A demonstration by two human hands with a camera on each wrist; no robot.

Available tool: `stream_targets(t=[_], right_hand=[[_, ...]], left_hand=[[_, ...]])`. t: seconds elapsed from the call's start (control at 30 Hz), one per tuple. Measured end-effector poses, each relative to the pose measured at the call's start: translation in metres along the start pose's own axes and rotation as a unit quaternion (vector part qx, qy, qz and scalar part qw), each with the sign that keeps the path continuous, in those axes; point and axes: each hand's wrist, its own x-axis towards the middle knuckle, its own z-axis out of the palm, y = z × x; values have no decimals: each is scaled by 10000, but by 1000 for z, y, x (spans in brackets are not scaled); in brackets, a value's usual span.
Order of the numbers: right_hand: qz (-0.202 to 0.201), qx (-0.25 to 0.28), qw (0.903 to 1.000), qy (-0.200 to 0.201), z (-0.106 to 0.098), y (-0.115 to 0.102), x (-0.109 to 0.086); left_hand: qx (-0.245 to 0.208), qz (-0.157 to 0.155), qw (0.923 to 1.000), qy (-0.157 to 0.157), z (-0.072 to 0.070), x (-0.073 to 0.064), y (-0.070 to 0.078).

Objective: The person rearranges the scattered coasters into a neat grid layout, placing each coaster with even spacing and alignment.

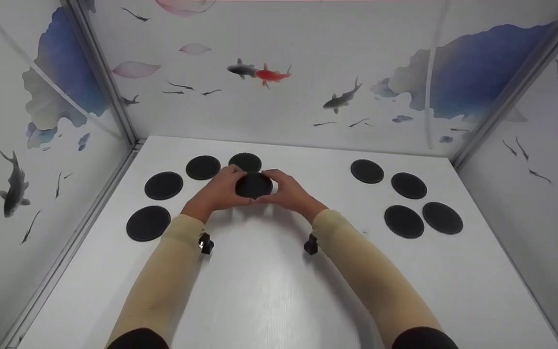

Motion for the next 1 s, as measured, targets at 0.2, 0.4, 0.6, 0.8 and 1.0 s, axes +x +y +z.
stream_targets(t=[0.2, 0.4, 0.6, 0.8, 1.0], right_hand=[[110, -60, 9999, 56, -5, 5, -5], [265, -71, 9996, 54, -10, 8, -6], [347, 23, 9994, 90, -13, 9, -6], [433, 41, 9990, 132, -14, 11, -7], [501, -44, 9987, 94, -16, 11, -7]], left_hand=[[43, 75, 9999, -51, 4, 7, 4], [46, 36, 10000, -70, 5, 14, 7], [10, -20, 9999, -107, 5, 18, 9], [36, -109, 9998, -156, 6, 21, 12], [77, -170, 9997, -181, 5, 23, 14]])
